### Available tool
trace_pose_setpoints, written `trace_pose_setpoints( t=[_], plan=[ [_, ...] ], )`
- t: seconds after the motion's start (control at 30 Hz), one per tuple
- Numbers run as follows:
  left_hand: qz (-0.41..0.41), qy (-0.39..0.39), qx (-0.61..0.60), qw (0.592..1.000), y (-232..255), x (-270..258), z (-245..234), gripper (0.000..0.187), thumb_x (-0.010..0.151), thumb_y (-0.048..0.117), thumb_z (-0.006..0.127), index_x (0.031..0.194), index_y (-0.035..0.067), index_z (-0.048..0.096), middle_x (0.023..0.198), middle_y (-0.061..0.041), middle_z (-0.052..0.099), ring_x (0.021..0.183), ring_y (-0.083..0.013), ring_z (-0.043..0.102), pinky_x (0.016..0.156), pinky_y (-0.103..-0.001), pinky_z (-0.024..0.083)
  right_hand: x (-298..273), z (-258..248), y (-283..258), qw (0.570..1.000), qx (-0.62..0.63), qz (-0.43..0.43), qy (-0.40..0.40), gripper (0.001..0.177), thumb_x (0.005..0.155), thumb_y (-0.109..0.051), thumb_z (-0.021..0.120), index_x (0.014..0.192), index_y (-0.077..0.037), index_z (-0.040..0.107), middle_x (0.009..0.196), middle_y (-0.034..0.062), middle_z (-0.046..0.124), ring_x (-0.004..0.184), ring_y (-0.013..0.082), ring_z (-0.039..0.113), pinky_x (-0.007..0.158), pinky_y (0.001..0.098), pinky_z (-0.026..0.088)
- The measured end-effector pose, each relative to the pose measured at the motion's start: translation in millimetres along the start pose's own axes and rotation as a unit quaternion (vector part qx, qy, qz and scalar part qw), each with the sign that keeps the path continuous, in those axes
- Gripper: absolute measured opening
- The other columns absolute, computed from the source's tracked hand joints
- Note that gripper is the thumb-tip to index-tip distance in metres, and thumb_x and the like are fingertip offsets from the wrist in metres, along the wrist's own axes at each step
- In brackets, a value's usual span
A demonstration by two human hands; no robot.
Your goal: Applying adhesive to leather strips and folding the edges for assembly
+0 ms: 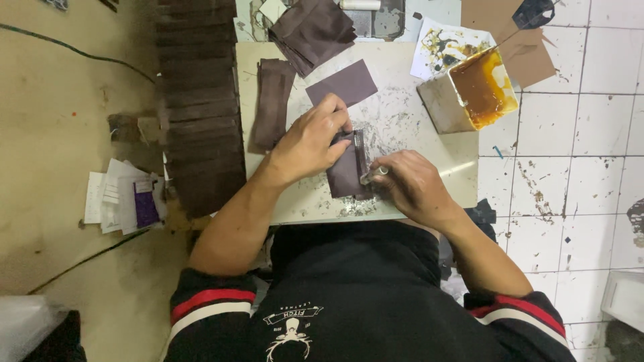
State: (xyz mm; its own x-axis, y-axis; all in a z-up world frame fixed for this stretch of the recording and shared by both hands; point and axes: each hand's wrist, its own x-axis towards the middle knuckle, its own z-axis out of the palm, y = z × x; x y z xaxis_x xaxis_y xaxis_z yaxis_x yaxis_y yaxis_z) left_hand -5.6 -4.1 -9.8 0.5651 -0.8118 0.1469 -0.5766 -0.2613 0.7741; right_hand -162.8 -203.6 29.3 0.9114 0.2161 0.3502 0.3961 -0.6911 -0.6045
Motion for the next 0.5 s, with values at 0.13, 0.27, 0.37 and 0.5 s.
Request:
trace_pose_setpoints(
  t=[0.13, 0.27, 0.37, 0.5],
  plan=[
    [0.006, -0.001, -0.006, 1.0, 0.7, -1.3, -1.1, 0.024, 0.082, 0.012, 0.078, 0.098, 0.008, 0.061, 0.109, -0.012, 0.055, 0.096, -0.0422, 0.067, 0.083, -0.051, 0.056, 7.6, -8.8, -6.9, 0.998, 0.044, 0.025, 0.029, 0.017, 0.096, -0.006, 0.072, 0.112, -0.002, 0.07, 0.099, 0.0107, 0.073, 0.086, 0.0339, 0.071, 0.077, 0.0443, 0.056],
    [-0.004, -0.01, -0.001, 1.0, 4.8, -0.7, -4.2, 0.023, 0.082, 0.012, 0.078, 0.097, 0.008, 0.061, 0.108, -0.012, 0.055, 0.095, -0.042, 0.068, 0.083, -0.049, 0.056, 5.5, -7.1, 5.6, 0.987, 0.094, 0.085, 0.1, 0.016, 0.1, -0.008, 0.068, 0.115, -0.002, 0.071, 0.1, 0.0097, 0.071, 0.087, 0.0276, 0.067, 0.08, 0.0391, 0.054],
    [-0.004, -0.009, 0.001, 1.0, 6.8, 0.2, -6.8, 0.024, 0.081, 0.012, 0.078, 0.098, 0.007, 0.062, 0.107, -0.013, 0.056, 0.095, -0.0429, 0.068, 0.082, -0.051, 0.056, -3.8, 4.0, 20.8, 0.974, 0.127, 0.119, 0.144, 0.016, 0.104, -0.008, 0.066, 0.117, 0.001, 0.068, 0.099, 0.0118, 0.068, 0.084, 0.0225, 0.064, 0.08, 0.0366, 0.053],
    [-0.012, -0.009, 0.003, 1.0, 2.5, 0.6, -3.1, 0.025, 0.081, 0.014, 0.079, 0.099, 0.008, 0.063, 0.109, -0.013, 0.057, 0.092, -0.0404, 0.068, 0.083, -0.049, 0.056, -16.1, 16.4, 31.0, 0.958, 0.145, 0.151, 0.194, 0.018, 0.106, -0.007, 0.063, 0.121, 0.003, 0.064, 0.09, 0.0141, 0.064, 0.079, 0.0183, 0.061, 0.074, 0.0354, 0.052]
  ],
)
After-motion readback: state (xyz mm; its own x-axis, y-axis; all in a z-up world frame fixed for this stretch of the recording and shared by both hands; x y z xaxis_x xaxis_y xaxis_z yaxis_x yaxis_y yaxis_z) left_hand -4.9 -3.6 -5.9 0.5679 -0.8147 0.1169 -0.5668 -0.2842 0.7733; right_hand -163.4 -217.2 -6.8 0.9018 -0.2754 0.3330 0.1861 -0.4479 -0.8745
